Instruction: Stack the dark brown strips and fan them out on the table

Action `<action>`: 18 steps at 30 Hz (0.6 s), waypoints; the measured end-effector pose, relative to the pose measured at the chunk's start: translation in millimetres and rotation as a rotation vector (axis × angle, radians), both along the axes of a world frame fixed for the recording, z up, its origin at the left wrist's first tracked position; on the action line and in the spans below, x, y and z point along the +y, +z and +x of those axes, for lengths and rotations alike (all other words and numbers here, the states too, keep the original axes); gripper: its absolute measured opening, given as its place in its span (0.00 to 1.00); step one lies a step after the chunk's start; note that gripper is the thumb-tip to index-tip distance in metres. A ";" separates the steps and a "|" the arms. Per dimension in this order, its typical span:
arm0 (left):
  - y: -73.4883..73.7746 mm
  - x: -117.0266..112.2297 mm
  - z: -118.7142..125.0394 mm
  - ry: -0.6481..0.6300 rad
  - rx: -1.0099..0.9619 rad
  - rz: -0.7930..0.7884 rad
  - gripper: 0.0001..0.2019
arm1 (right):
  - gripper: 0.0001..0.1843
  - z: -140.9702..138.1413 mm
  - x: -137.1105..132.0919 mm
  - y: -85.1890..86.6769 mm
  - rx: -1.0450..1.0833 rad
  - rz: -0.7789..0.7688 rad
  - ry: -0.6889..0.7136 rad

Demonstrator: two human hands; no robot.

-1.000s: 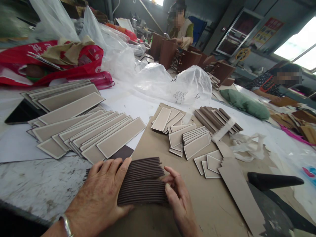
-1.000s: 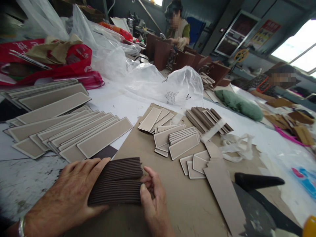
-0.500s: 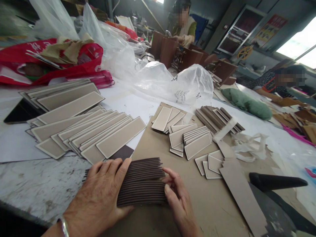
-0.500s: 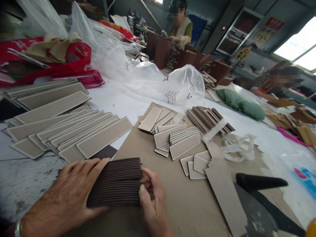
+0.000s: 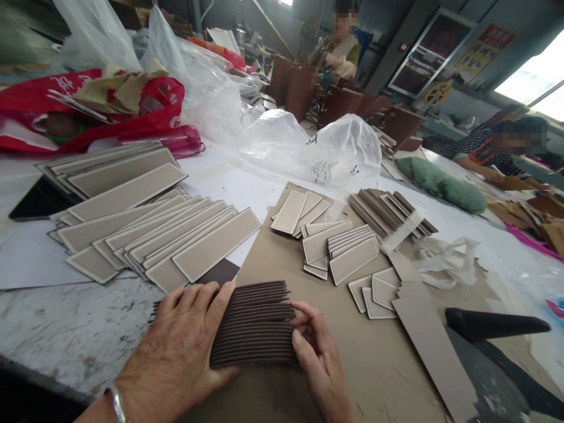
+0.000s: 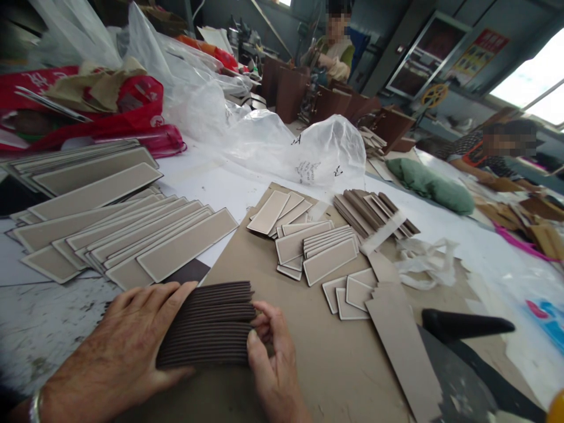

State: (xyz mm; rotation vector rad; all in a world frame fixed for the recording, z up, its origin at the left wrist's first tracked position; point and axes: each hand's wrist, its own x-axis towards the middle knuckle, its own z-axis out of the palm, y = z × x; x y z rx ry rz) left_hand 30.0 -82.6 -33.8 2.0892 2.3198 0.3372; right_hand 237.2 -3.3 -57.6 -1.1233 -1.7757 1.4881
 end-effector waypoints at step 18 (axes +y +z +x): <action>0.3 -0.2 1.3 0.017 0.002 0.004 0.39 | 0.16 -3.8 1.1 10.7 -0.186 0.333 0.024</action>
